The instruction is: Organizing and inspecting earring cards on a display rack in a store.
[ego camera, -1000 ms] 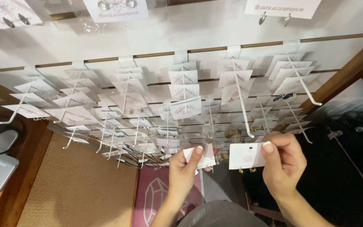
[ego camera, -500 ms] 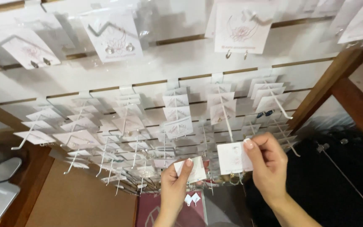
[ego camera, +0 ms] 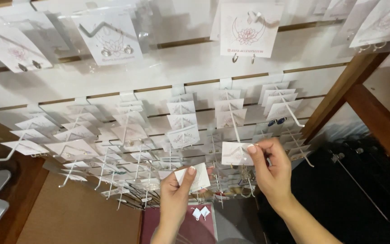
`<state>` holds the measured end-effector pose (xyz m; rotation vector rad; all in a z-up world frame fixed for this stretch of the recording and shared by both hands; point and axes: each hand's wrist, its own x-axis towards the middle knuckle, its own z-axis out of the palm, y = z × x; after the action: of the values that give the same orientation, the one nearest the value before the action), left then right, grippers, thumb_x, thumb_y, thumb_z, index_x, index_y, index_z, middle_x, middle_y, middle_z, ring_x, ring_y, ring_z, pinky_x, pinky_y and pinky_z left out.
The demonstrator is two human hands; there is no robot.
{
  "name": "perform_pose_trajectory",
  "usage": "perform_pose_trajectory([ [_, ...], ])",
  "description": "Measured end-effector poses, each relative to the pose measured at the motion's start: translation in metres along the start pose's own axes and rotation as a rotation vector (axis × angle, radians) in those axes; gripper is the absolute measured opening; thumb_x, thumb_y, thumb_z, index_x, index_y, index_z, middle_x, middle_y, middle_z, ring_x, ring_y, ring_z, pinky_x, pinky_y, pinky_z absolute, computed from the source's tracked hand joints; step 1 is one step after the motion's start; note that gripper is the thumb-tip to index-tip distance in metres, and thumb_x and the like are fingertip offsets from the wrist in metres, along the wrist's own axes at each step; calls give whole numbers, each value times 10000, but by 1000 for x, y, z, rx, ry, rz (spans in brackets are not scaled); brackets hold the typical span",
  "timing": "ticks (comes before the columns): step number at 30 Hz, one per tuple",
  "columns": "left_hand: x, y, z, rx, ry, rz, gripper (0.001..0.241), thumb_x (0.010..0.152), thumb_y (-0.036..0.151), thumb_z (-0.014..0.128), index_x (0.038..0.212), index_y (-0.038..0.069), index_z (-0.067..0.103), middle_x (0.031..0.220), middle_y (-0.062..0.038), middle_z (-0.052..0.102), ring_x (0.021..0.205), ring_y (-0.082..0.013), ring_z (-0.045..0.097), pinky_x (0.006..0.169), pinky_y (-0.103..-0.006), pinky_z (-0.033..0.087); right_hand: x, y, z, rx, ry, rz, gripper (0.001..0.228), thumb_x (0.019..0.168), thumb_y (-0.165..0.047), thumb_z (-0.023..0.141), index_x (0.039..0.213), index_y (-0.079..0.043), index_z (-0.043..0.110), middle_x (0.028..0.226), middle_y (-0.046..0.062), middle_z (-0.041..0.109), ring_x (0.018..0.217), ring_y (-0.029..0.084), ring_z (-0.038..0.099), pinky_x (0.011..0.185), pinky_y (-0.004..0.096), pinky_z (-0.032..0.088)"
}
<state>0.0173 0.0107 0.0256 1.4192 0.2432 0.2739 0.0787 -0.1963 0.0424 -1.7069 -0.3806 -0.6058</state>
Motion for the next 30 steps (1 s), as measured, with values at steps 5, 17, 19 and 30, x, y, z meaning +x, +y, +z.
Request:
perform_pose_trajectory([
  [5,-6,9,-1,-97,-33,20,341,922,262,647,1016,-44,765,972,-236,840,651,-201,729,566,-301,603,13,2,5,-21,0,-27,201,1049,-222,601,917,-77,557,774,-20,499,712,88,456,684,241,387],
  [17,-3,9,9,-100,-92,79,308,945,217,650,1136,-25,652,1057,-273,787,971,-289,781,740,-319,626,37,-4,-6,-16,-20,34,179,1061,-165,652,956,-45,572,818,2,509,763,90,448,713,221,380],
  [19,-2,11,12,-14,-161,157,263,975,202,623,1160,15,626,1082,-219,796,1066,-254,764,815,-315,614,38,-4,-13,-9,-10,26,173,1061,-149,669,961,-38,581,808,0,505,759,90,443,702,214,380],
  [30,-22,10,24,5,-243,148,340,978,292,602,1167,9,592,1008,-225,795,732,-300,798,590,-290,629,13,-18,-23,0,-67,115,159,1046,-211,608,1156,-100,579,718,-43,459,639,62,422,600,218,336],
])
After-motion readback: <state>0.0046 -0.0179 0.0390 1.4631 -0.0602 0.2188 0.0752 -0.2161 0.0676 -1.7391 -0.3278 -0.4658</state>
